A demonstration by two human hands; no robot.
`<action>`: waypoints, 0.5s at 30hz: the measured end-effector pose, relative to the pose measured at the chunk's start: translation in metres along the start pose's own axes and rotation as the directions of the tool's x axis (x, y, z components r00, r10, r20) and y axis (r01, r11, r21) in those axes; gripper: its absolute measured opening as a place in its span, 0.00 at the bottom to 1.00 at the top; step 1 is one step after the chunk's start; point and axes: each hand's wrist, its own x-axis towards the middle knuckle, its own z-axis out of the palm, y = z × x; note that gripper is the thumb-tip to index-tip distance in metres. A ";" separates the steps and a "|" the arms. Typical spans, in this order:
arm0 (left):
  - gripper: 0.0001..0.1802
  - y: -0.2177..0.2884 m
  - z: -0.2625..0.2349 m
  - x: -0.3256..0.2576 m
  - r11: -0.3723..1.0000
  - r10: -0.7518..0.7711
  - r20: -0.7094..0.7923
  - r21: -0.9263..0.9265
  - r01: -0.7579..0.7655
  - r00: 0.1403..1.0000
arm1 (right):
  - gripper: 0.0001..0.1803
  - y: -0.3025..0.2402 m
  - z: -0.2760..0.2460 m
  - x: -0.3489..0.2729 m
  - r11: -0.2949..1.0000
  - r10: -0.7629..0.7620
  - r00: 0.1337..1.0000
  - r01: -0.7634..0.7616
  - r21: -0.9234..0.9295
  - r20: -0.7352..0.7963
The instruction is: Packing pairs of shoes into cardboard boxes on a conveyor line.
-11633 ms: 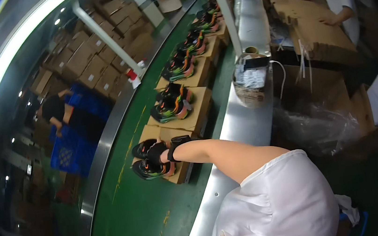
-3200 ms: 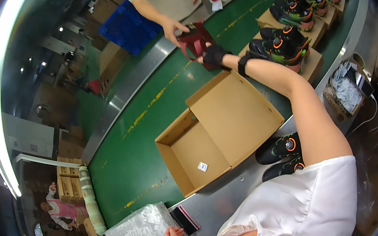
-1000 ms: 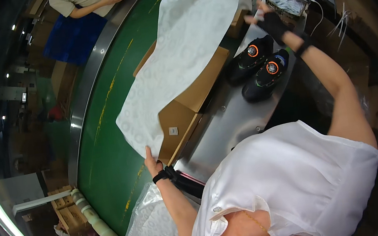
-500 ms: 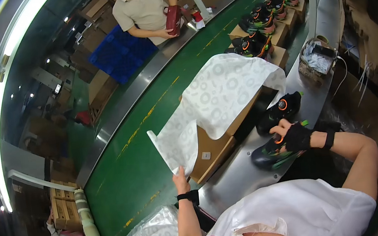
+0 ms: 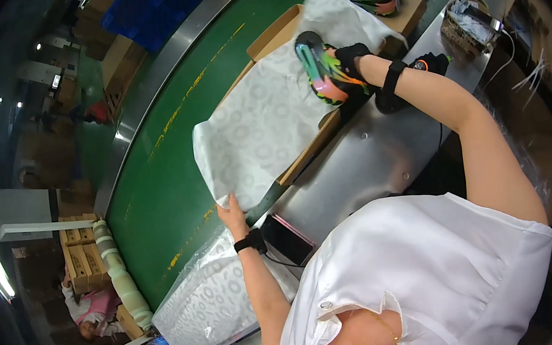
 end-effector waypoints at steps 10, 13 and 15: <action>0.12 0.105 -0.014 -0.001 0.983 0.018 0.131 -0.185 0.006 0.991 | 0.15 0.075 0.103 0.016 0.585 -0.263 0.796 0.581 -0.566 0.545; 0.12 0.142 0.026 0.003 0.969 0.114 0.318 -0.245 -0.034 0.941 | 0.15 0.143 0.156 0.047 0.993 0.116 0.949 -0.103 -0.059 0.295; 0.14 0.149 0.055 0.003 0.969 0.135 0.440 -0.245 -0.026 0.888 | 0.17 0.172 0.173 0.041 0.948 0.106 0.917 0.023 -0.317 0.384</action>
